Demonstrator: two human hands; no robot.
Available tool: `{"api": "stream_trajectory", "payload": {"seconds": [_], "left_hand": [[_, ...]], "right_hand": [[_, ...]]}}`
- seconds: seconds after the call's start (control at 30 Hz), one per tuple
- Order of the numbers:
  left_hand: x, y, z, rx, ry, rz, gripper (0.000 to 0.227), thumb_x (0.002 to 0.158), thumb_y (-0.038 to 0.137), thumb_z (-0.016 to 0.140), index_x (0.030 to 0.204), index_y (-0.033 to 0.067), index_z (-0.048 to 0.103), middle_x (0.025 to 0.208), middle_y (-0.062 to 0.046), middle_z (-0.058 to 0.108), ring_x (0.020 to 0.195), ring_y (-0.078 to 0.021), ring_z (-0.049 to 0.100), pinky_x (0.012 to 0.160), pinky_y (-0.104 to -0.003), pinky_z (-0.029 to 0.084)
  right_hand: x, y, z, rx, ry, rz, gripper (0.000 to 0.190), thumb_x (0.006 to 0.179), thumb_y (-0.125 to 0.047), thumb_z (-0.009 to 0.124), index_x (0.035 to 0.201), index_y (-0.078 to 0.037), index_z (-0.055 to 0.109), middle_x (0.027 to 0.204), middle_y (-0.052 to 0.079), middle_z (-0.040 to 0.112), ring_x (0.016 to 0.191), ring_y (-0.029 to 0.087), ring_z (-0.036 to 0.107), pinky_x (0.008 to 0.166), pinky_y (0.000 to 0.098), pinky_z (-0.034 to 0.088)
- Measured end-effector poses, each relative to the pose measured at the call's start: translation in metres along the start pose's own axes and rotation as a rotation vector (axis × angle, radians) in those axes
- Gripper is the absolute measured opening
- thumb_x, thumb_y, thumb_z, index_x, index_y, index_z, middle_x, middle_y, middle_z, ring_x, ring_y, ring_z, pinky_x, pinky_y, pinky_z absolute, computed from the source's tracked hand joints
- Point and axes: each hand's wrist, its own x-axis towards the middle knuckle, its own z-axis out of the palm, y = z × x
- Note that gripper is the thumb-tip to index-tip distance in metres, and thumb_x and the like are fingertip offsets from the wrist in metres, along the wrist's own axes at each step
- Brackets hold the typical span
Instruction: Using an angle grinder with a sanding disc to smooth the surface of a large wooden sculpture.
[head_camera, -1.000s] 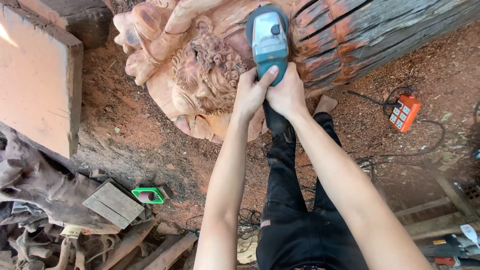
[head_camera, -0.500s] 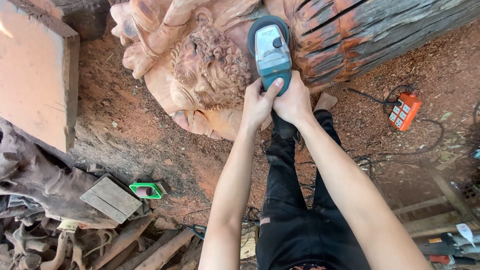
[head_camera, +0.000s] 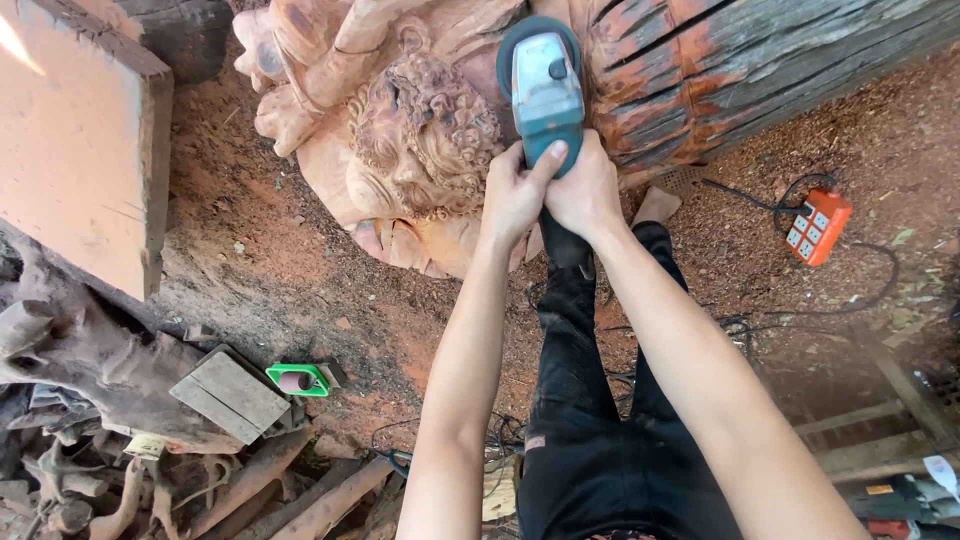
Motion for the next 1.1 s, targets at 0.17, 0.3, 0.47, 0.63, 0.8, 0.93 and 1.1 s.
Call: {"api": "stream_trajectory", "payload": {"seconds": [0.17, 0.3, 0.47, 0.63, 0.8, 0.93, 1.1], "left_hand": [[-0.007, -0.01, 0.0, -0.013, -0.005, 0.005, 0.044, 0.088, 0.047, 0.074, 0.106, 0.0065, 0.075, 0.093, -0.02, 0.075, 0.101, -0.0341, 0.073, 0.088, -0.049, 0.056], [-0.02, -0.02, 0.004, -0.016, -0.017, -0.012, 0.044, 0.089, 0.047, 0.074, 0.107, 0.0064, 0.074, 0.094, -0.02, 0.075, 0.103, -0.0328, 0.073, 0.087, -0.048, 0.056], [-0.026, -0.031, 0.006, -0.052, -0.008, 0.002, 0.048, 0.091, 0.047, 0.074, 0.11, 0.0037, 0.073, 0.096, -0.023, 0.075, 0.104, -0.0379, 0.072, 0.087, -0.049, 0.056], [-0.028, -0.049, 0.008, -0.038, -0.015, -0.019, 0.045, 0.09, 0.047, 0.076, 0.108, 0.0061, 0.073, 0.096, -0.02, 0.075, 0.105, -0.0352, 0.072, 0.089, -0.047, 0.056], [-0.016, -0.01, -0.005, -0.032, -0.025, 0.003, 0.048, 0.087, 0.05, 0.075, 0.109, 0.0073, 0.074, 0.099, -0.021, 0.075, 0.108, -0.0365, 0.071, 0.092, -0.05, 0.055], [-0.002, 0.012, -0.01, 0.024, -0.035, -0.044, 0.047, 0.085, 0.051, 0.073, 0.101, 0.0074, 0.075, 0.095, -0.018, 0.075, 0.106, -0.0334, 0.072, 0.092, -0.048, 0.055], [0.015, 0.022, -0.018, 0.007, -0.092, -0.047, 0.049, 0.084, 0.053, 0.074, 0.098, 0.0061, 0.075, 0.091, -0.018, 0.075, 0.104, -0.0324, 0.072, 0.09, -0.047, 0.055]], "right_hand": [[-0.006, 0.008, 0.001, -0.002, -0.01, -0.028, 0.045, 0.093, -0.039, 0.056, 0.121, -0.003, 0.052, 0.108, 0.029, 0.067, 0.114, 0.054, 0.061, 0.093, 0.0628, 0.051], [-0.017, 0.015, 0.0, 0.002, -0.024, -0.01, 0.048, 0.093, -0.035, 0.057, 0.122, 0.002, 0.052, 0.108, 0.033, 0.065, 0.112, 0.058, 0.06, 0.089, 0.0636, 0.052], [-0.016, 0.026, 0.002, -0.013, -0.048, -0.01, 0.051, 0.093, -0.037, 0.058, 0.125, 0.002, 0.051, 0.109, 0.033, 0.064, 0.112, 0.057, 0.061, 0.089, 0.0631, 0.053], [-0.019, 0.039, 0.009, -0.015, -0.014, -0.024, 0.052, 0.093, -0.039, 0.059, 0.125, 0.002, 0.052, 0.109, 0.033, 0.064, 0.112, 0.058, 0.06, 0.088, 0.0631, 0.053], [-0.014, 0.012, 0.012, 0.003, 0.039, -0.058, 0.052, 0.098, -0.043, 0.05, 0.127, 0.001, 0.05, 0.113, 0.034, 0.063, 0.115, 0.057, 0.059, 0.092, 0.0651, 0.051], [-0.014, -0.012, 0.008, -0.005, 0.037, 0.014, 0.048, 0.094, -0.043, 0.055, 0.118, -0.002, 0.053, 0.113, 0.03, 0.066, 0.119, 0.051, 0.059, 0.102, 0.0598, 0.048], [-0.014, -0.034, 0.009, -0.02, 0.05, -0.017, 0.047, 0.093, -0.042, 0.055, 0.118, -0.001, 0.053, 0.111, 0.03, 0.066, 0.118, 0.052, 0.06, 0.1, 0.0604, 0.049]]}}
